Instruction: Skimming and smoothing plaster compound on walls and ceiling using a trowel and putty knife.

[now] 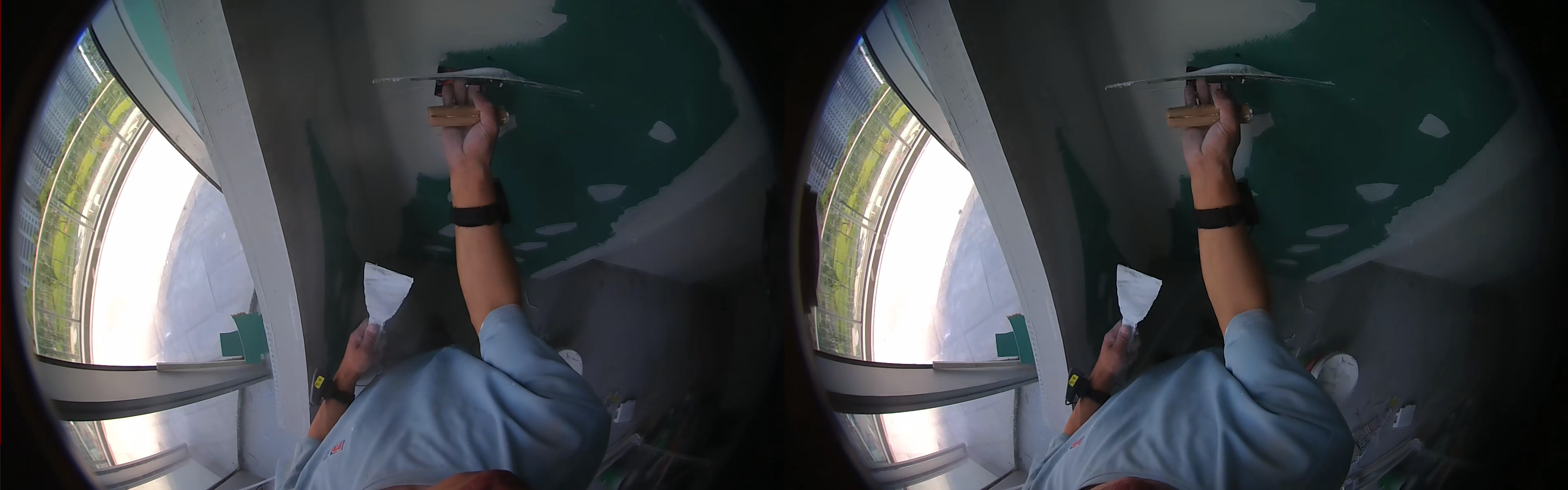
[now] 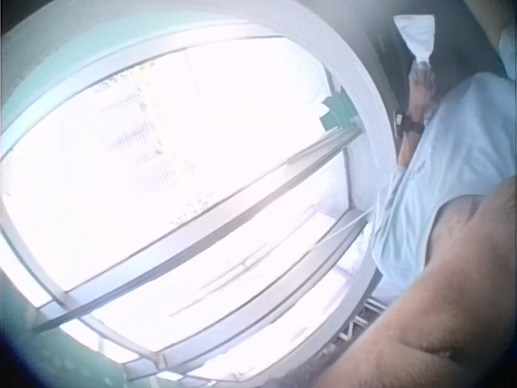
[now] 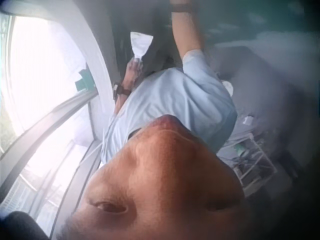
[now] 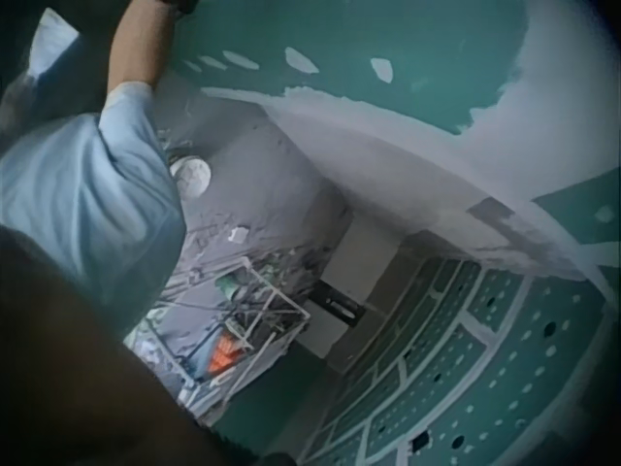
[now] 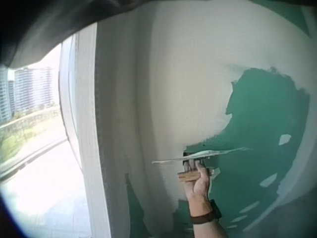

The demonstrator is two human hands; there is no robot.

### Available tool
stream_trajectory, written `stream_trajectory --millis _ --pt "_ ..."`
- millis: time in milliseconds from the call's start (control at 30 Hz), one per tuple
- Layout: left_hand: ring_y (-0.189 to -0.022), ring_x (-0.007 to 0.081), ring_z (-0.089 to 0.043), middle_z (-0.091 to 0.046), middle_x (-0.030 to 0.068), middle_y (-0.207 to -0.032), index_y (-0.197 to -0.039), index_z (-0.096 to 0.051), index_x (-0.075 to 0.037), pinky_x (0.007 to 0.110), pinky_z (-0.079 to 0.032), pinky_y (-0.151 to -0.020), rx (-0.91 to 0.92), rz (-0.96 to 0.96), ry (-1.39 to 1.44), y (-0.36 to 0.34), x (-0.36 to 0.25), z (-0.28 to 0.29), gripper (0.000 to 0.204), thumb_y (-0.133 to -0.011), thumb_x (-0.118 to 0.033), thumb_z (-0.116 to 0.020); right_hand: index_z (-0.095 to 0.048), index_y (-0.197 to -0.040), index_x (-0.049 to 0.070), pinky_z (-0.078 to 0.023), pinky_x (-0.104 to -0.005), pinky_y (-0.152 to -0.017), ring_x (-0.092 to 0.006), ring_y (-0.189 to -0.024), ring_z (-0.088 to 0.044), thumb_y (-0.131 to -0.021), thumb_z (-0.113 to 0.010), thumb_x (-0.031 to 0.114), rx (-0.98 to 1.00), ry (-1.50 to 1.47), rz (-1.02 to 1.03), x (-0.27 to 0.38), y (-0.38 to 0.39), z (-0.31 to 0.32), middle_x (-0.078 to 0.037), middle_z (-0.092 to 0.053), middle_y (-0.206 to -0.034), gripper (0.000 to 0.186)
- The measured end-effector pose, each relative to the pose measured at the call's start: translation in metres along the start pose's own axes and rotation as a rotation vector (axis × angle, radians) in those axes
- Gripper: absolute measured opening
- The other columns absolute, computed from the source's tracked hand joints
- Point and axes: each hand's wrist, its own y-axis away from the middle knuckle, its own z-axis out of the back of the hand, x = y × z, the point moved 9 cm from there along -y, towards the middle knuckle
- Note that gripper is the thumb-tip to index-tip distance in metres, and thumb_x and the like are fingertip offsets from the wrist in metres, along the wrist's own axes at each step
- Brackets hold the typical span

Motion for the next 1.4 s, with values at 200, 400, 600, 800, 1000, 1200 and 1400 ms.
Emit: stream_trajectory --millis 200,400,600,800,1000,1200,1400 --pt "-0.051 0.0025 -0.036 -0.039 -0.0058 -0.065 -0.098 -0.048 -0.01 0.018 -0.027 -0.041 -0.033 0.011 -0.031 0.005 -0.004 0.004 0.033 -0.091 -0.042 -0.043 -0.043 -0.112 0.006 -0.037 -0.042 -0.096 -0.024 -0.106 -0.048 -0.075 -0.061 0.005 -0.248 -0.114 0.033 -0.024 -0.029 0.007 -0.008 -0.046 -0.109 0.041" --pt "-0.042 0.0037 -0.032 -0.039 -0.0033 -0.06 -0.093 -0.047 -0.01 0.019 -0.024 -0.036 -0.081 0.003 -0.063 0.002 -0.017 -0.005 0.039 -0.09 -0.048 -0.041 -0.043 -0.112 0.014 -0.041 -0.0422 -0.091 -0.0213 -0.101 -0.051 -0.077 -0.059 0.004 -0.319 -0.043 0.071 -0.03 -0.052 0.002 -0.003 -0.049 -0.106 0.04" --pt "-0.042 0.0043 -0.032 -0.04 -0.0027 -0.06 -0.092 -0.046 -0.01 0.019 -0.025 -0.036 -0.093 -0.017 -0.073 -0.001 -0.028 -0.007 0.037 -0.091 -0.046 -0.039 -0.044 -0.111 0.013 -0.043 -0.043 -0.088 -0.0195 -0.097 -0.051 -0.077 -0.056 0.0 -0.391 -0.065 0.092 -0.028 -0.059 0.008 -0.003 -0.05 -0.104 0.038" --pt "-0.041 0.005 -0.032 -0.039 -0.0031 -0.058 -0.091 -0.046 -0.01 0.019 -0.025 -0.036 -0.158 -0.055 -0.138 -0.006 -0.042 -0.007 0.038 -0.091 -0.048 -0.039 -0.047 -0.108 0.007 -0.042 -0.0414 -0.088 -0.0204 -0.094 -0.051 -0.079 -0.055 0.002 -0.327 0.037 0.073 -0.012 -0.068 -0.024 -0.004 -0.052 -0.1 0.03" --pt "-0.04 0.0047 -0.033 -0.038 -0.0037 -0.056 -0.092 -0.045 -0.01 0.02 -0.025 -0.035 -0.087 -0.119 -0.129 -0.015 -0.047 -0.005 0.039 -0.09 -0.048 -0.04 -0.059 -0.085 -0.007 -0.049 -0.0293 -0.057 -0.0205 -0.063 -0.058 -0.082 -0.058 0.014 -0.485 0.149 0.071 0.012 -0.106 -0.065 -0.016 -0.061 -0.074 0.022" --pt "-0.054 0.0019 -0.033 -0.034 -0.0066 -0.065 -0.101 -0.046 -0.009 0.017 -0.026 -0.043 0.021 -0.057 -0.038 -0.002 -0.031 -0.014 0.035 -0.092 -0.042 -0.04 -0.042 -0.118 -0.006 -0.04 -0.038 -0.094 -0.0278 -0.109 -0.049 -0.083 -0.054 0.007 0.135 -0.021 0.247 0.072 -0.12 -0.229 -0.016 -0.049 -0.118 0.039" --pt "-0.053 0.0017 -0.031 -0.033 -0.0066 -0.066 -0.097 -0.046 -0.01 0.017 -0.024 -0.042 0.101 -0.048 0.127 0.001 -0.008 -0.014 0.032 -0.092 -0.042 -0.041 -0.051 -0.108 0.003 -0.039 -0.0367 -0.088 -0.0209 -0.094 -0.052 -0.081 -0.054 0.009 0.757 0.638 0.074 0.165 -0.059 -0.238 -0.006 -0.055 -0.1 0.027"
